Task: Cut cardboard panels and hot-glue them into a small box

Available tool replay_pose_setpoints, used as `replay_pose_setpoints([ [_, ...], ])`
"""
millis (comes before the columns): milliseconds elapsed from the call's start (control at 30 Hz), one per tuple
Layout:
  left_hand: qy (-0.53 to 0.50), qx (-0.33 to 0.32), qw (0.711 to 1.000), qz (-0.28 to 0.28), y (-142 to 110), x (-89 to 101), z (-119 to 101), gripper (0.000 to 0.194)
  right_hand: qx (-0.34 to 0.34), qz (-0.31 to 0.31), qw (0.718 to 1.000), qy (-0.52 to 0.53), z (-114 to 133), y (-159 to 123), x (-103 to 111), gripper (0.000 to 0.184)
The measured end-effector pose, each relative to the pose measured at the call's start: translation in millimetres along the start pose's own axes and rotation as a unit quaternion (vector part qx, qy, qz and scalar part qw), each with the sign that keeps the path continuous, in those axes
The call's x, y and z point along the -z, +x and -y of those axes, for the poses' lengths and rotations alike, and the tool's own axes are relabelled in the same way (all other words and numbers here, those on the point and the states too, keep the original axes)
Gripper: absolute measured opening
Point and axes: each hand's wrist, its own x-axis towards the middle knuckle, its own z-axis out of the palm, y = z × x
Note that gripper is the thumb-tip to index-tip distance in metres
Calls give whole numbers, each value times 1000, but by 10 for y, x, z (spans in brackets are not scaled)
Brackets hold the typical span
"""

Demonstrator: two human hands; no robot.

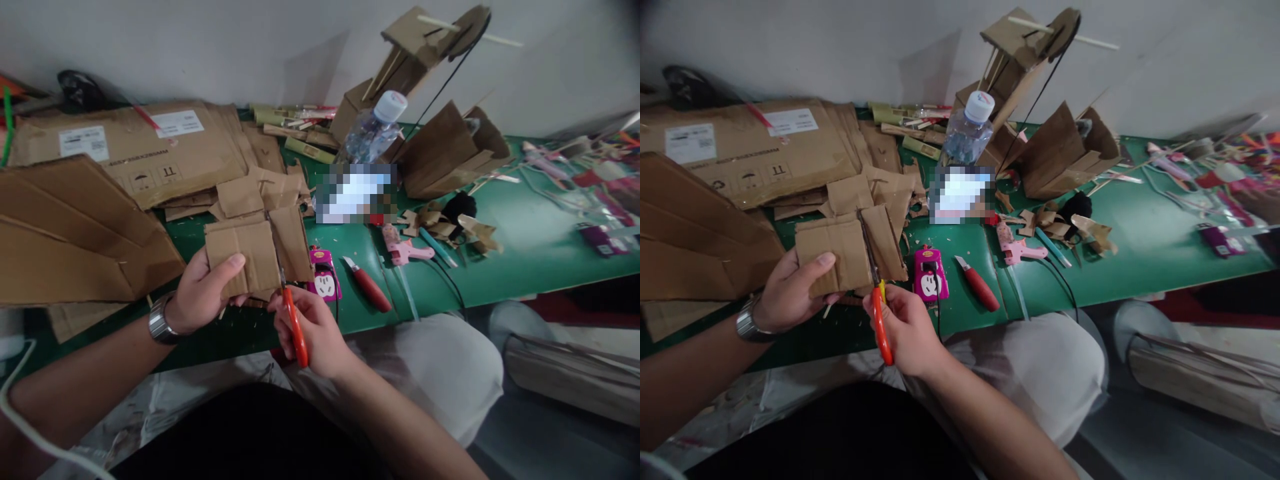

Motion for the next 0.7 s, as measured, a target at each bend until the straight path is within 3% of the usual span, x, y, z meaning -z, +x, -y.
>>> replay_pose_setpoints([
  [167, 51, 26, 998, 6, -43, 6, -12, 35, -13, -12, 1000, -14, 63, 8, 5, 63],
  [500, 30, 24, 999, 3, 5, 49, -12, 40, -35, 5, 999, 20, 142, 0, -40, 62],
  [700, 70, 35, 994, 70, -38, 48, -21, 36, -15, -19, 999, 27, 180, -7, -15, 66],
])
